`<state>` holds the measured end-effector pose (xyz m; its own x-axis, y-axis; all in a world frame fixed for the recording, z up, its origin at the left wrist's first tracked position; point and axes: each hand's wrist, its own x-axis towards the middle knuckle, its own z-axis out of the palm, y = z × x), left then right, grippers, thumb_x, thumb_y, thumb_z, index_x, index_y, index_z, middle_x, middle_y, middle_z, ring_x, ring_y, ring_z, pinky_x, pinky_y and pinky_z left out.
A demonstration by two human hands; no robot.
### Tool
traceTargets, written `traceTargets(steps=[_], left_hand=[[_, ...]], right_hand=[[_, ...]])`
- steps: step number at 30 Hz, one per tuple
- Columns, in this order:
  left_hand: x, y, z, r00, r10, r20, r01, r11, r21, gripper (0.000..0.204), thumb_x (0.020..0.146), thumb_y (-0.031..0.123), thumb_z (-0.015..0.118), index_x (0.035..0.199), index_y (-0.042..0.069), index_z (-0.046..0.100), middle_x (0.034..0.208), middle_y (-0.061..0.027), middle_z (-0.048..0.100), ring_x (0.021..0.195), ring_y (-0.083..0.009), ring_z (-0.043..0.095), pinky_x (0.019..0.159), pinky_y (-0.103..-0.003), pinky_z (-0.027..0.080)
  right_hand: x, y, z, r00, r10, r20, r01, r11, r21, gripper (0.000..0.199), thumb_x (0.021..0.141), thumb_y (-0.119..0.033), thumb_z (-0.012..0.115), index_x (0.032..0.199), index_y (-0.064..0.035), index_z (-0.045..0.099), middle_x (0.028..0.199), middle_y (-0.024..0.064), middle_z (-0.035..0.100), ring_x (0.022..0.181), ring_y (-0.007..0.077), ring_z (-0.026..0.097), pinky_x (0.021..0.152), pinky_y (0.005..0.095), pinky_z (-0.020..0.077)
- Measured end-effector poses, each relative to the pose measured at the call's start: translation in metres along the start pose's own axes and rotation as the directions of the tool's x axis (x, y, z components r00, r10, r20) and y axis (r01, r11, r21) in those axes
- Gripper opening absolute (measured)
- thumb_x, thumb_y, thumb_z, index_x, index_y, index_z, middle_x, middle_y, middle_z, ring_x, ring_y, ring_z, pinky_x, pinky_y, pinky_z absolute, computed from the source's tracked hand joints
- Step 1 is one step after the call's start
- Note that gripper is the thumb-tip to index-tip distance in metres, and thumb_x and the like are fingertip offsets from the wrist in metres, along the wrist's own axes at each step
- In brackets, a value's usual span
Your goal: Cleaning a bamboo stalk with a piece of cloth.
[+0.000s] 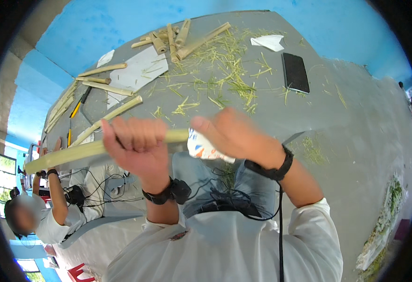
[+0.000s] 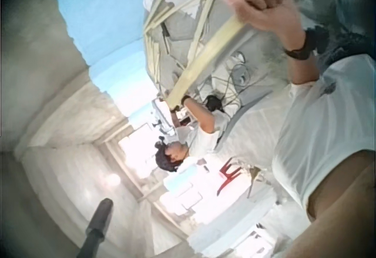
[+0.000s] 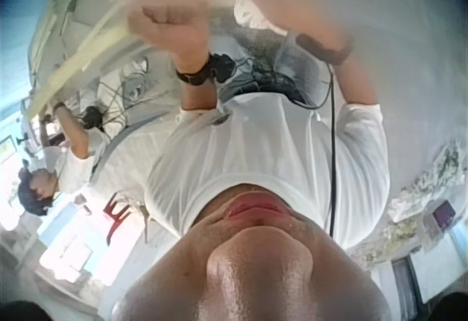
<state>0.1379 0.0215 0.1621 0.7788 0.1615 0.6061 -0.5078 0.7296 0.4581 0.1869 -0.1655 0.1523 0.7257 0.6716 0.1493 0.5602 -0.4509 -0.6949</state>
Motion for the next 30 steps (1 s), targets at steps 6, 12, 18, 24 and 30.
traceTargets(steps=[6,12,18,24,30], left_hand=[[0.014,0.015,-0.015,0.998,0.064,0.023,-0.062,0.995,-0.083,0.051,0.106,0.037,0.026,0.060,0.017,0.028,0.049,0.0053,0.022,0.043,-0.0087,0.017,0.047,-0.027,0.022],[0.007,0.000,-0.023,0.999,0.036,-0.029,-0.039,0.996,-0.078,0.051,0.106,0.037,0.027,0.059,0.017,0.028,0.048,0.0056,0.022,0.043,-0.0080,0.016,0.046,-0.027,0.021],[-0.014,0.003,-0.013,0.971,0.090,-0.223,-0.100,0.994,-0.036,0.052,0.106,0.039,0.025,0.058,0.017,0.027,0.045,0.0051,0.022,0.041,-0.0095,0.014,0.044,-0.028,0.019],[-0.021,0.016,-0.019,0.991,0.103,-0.080,-0.110,0.990,-0.089,0.052,0.106,0.037,0.027,0.058,0.017,0.028,0.047,0.0049,0.026,0.041,-0.0086,0.018,0.046,-0.027,0.021],[-0.021,-0.003,-0.013,0.992,0.077,-0.102,-0.087,0.992,-0.095,0.051,0.106,0.036,0.028,0.059,0.016,0.029,0.049,0.0047,0.027,0.042,-0.0090,0.019,0.047,-0.028,0.023]], right_hand=[[0.014,0.002,-0.015,0.996,0.081,-0.030,-0.083,0.995,-0.056,0.074,0.103,-0.050,0.030,0.057,0.0025,0.055,0.053,0.0243,0.048,0.054,0.0449,0.048,0.055,0.0504,0.0404],[0.028,-0.007,0.009,1.000,-0.016,-0.025,0.012,0.991,-0.136,0.074,0.103,-0.050,0.030,0.058,0.0024,0.056,0.052,0.0235,0.048,0.052,0.0441,0.049,0.055,0.0509,0.0410],[0.016,-0.002,0.009,1.000,-0.019,0.018,0.023,0.953,-0.301,0.051,0.104,-0.038,0.033,0.079,-0.0059,0.064,0.054,0.0181,0.055,0.050,0.0364,0.057,0.048,0.0462,0.0460],[-0.002,0.018,0.008,0.981,-0.188,-0.055,0.166,0.947,-0.273,0.045,0.101,-0.035,0.042,0.076,-0.0016,0.059,0.054,0.0170,0.055,0.047,0.0370,0.055,0.047,0.0459,0.0448],[0.009,0.002,0.020,0.947,-0.321,0.029,0.299,0.842,-0.449,0.021,0.097,-0.019,0.051,0.089,-0.0015,0.060,0.054,0.0152,0.053,0.047,0.0362,0.053,0.042,0.0448,0.0407]])
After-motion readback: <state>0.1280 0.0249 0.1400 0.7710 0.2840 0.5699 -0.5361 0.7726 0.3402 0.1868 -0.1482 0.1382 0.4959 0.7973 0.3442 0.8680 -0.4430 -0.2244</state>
